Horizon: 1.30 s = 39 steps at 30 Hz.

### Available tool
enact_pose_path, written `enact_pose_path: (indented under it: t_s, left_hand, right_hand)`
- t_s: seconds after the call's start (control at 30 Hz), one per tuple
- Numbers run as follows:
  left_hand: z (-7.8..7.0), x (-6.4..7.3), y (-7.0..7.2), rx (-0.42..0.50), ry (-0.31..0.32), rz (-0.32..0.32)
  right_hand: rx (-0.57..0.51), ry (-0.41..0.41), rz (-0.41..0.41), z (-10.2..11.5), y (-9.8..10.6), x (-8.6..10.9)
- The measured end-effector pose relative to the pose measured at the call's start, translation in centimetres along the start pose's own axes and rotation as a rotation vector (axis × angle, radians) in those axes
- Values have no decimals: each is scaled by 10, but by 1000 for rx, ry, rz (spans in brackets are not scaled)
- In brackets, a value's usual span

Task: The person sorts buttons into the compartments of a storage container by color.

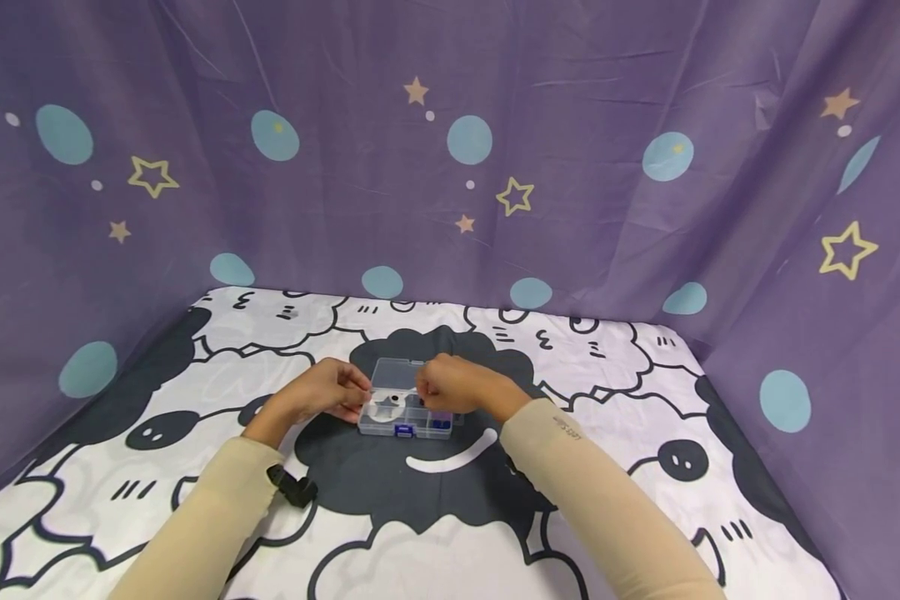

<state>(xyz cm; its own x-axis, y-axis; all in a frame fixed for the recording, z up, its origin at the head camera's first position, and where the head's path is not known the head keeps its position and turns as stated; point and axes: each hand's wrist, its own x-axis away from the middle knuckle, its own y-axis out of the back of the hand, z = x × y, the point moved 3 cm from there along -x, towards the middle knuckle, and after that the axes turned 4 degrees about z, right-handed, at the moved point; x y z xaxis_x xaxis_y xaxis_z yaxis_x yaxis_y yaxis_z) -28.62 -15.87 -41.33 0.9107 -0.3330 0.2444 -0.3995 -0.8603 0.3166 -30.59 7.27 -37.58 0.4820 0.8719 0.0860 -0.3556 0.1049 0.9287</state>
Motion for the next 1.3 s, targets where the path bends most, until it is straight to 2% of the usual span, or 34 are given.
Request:
enact_pose_path:
  t_s: [0.33, 0.57, 0.77, 1.0, 1.3]
  left_hand:
    - [1, -1, 1, 7, 1, -3]
    - [3, -3, 0, 3, 15, -10]
    - [3, -3, 0, 9, 12, -3]
    - [1, -2, 0, 10, 2, 3]
    - [2, -1, 0, 9, 15, -12]
  right_hand:
    - [-13, -2, -38, 0, 2, -1]
    - [-60, -9, -61, -3, 2, 5]
    - [-82, -39, -61, -11, 1, 15]
    - [-44, -35, -99, -22, -1, 29]
    - [-107, -61, -131, -31, -2, 50]
